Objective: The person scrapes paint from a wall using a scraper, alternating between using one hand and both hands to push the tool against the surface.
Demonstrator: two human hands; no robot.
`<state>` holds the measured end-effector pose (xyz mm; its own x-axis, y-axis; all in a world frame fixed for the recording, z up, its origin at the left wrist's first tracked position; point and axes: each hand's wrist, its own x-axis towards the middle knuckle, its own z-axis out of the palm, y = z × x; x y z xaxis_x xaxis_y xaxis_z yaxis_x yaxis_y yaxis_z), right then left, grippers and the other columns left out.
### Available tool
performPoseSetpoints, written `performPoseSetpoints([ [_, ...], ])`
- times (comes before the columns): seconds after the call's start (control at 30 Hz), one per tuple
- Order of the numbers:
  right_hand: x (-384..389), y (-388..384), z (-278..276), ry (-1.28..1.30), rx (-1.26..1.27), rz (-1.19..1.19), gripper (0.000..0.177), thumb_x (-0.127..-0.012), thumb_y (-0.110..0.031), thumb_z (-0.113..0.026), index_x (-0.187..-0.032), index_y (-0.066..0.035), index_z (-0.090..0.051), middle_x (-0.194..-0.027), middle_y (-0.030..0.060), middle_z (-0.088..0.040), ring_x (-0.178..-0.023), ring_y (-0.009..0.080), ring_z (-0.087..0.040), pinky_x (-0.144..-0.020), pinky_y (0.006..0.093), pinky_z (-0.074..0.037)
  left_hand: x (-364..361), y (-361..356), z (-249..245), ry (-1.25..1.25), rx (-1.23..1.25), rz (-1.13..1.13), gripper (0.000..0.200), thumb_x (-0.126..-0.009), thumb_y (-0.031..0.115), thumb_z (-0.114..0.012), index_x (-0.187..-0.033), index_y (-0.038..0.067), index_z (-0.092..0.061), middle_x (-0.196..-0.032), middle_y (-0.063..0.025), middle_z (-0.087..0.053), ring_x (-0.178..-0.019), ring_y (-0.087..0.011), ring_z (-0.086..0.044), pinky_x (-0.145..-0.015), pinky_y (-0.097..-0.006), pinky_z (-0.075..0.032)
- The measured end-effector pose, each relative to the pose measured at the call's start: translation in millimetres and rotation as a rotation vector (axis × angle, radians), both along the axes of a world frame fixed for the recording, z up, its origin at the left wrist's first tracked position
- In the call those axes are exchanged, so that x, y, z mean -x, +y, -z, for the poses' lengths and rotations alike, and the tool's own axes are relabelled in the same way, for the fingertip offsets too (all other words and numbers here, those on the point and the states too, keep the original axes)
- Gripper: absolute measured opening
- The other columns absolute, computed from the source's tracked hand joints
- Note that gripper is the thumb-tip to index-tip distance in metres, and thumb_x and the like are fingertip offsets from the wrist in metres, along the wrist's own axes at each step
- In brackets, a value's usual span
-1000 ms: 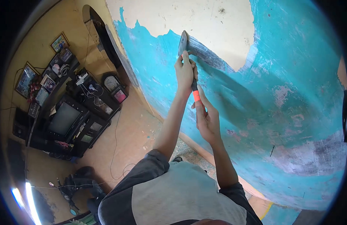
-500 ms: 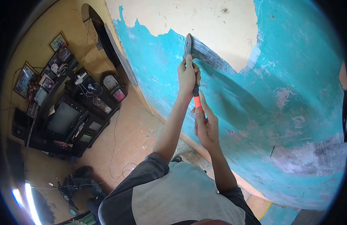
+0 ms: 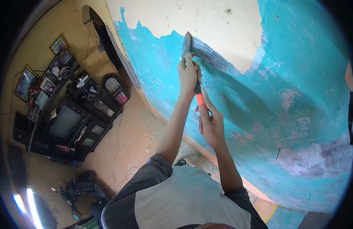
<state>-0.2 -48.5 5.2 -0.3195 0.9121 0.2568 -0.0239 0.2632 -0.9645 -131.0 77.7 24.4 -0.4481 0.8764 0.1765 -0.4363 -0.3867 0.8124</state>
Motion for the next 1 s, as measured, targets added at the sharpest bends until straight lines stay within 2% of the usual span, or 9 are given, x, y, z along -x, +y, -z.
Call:
performPoseSetpoints([
  [0.13, -16.4, -21.3, 4.7, -0.032, -0.051, 0.051, 0.051, -0.11, -0.011, -0.048, -0.159, -0.005, -0.04, -0.094, 0.0046, -0.06, -0.084, 0.0096, -0.052, -0.075, 0.0243, -0.045, -26.3, -20.3, 4.2, 0.038, 0.066, 0.055, 0.049, -0.112, 0.04, -0.044, -0.119, -0.007, -0.059, -0.061, 0.0032, -0.041, -0.038, -0.0077, -0.04, -0.036, -0.0254, -0.031],
  [0.2, -20.9, -31.0, -11.4, -0.022, 0.146, 0.057, 0.051, -0.109, -0.009, -0.048, -0.159, -0.005, -0.04, -0.093, 0.0044, -0.059, -0.082, 0.0098, -0.051, -0.074, 0.0236, -0.044, -28.3, -22.6, 2.9, 0.01, 0.072, 0.061, 0.049, -0.112, 0.041, -0.045, -0.119, -0.007, -0.058, -0.062, 0.0032, -0.041, -0.038, -0.0075, -0.04, -0.036, -0.025, -0.031],
  [0.27, -17.1, -22.4, -12.3, -0.02, 0.15, 0.047, 0.051, -0.109, -0.009, -0.047, -0.159, -0.005, -0.04, -0.093, 0.0043, -0.059, -0.081, 0.0099, -0.051, -0.074, 0.0244, -0.044, -22.8, -15.0, 1.7, -0.003, 0.073, 0.054, 0.049, -0.111, 0.04, -0.046, -0.12, -0.007, -0.058, -0.062, 0.0032, -0.041, -0.038, -0.0072, -0.039, -0.036, -0.0244, -0.031],
  [0.37, -6.2, -3.1, -2.2, -0.019, -0.066, 0.022, 0.051, -0.108, -0.009, -0.05, -0.159, -0.005, -0.041, -0.094, 0.006, -0.061, -0.084, 0.0113, -0.054, -0.078, 0.0264, -0.047, -8.4, -8.0, -4.4, 0.012, 0.006, 0.042, 0.048, -0.112, 0.037, -0.044, -0.121, -0.008, -0.057, -0.063, 0.0039, -0.038, -0.04, -0.0066, -0.039, -0.037, -0.0246, -0.031],
  [0.6, -25.7, -16.2, -2.1, -0.035, -0.047, 0.055, 0.05, -0.108, -0.008, -0.049, -0.158, -0.005, -0.042, -0.095, 0.0056, -0.061, -0.084, 0.0117, -0.054, -0.079, 0.0261, -0.047, -28.7, -12.7, 3.4, -0.009, 0.01, 0.055, 0.049, -0.112, 0.04, -0.046, -0.119, -0.007, -0.057, -0.06, 0.0016, -0.043, -0.037, -0.0086, -0.04, -0.035, -0.0259, -0.03],
  [0.63, -29.7, -21.4, -12.1, -0.063, 0.051, 0.055, 0.051, -0.108, -0.008, -0.049, -0.158, -0.007, -0.042, -0.095, 0.0053, -0.061, -0.085, 0.0112, -0.054, -0.078, 0.0257, -0.047, -33.3, -17.0, 0.6, -0.01, 0.018, 0.062, 0.048, -0.112, 0.04, -0.045, -0.119, -0.005, -0.057, -0.06, 0.0014, -0.043, -0.037, -0.0087, -0.04, -0.035, -0.026, -0.03],
  [0.77, -33.3, -23.6, -17.3, -0.038, 0.141, 0.045, 0.051, -0.108, -0.008, -0.049, -0.158, -0.007, -0.043, -0.094, 0.0055, -0.06, -0.084, 0.011, -0.054, -0.077, 0.0257, -0.046, -36.4, -19.3, -3.0, -0.011, 0.029, 0.06, 0.045, -0.112, 0.04, -0.045, -0.118, -0.003, -0.057, -0.06, 0.0012, -0.043, -0.037, -0.0088, -0.04, -0.035, -0.0266, -0.031],
  [0.83, -29.9, -13.8, -6.9, -0.064, -0.078, 0.053, 0.051, -0.108, -0.007, -0.05, -0.158, -0.007, -0.043, -0.093, 0.0059, -0.06, -0.084, 0.0109, -0.054, -0.076, 0.0258, -0.046, -32.9, -15.3, -2.7, -0.001, 0.022, 0.058, 0.046, -0.112, 0.04, -0.045, -0.119, -0.004, -0.057, -0.06, 0.0013, -0.043, -0.037, -0.0086, -0.04, -0.035, -0.0266, -0.031],
  [1.0, -26.3, -9.1, -3.9, -0.043, -0.054, 0.04, 0.051, -0.108, -0.009, -0.051, -0.158, -0.006, -0.042, -0.093, 0.0059, -0.061, -0.084, 0.0114, -0.054, -0.077, 0.026, -0.046, -26.0, -9.8, 0.3, 0.01, 0.005, 0.043, 0.05, -0.112, 0.041, -0.045, -0.122, -0.007, -0.056, -0.061, 0.0013, -0.044, -0.037, -0.008, -0.039, -0.034, -0.0261, -0.03],
])
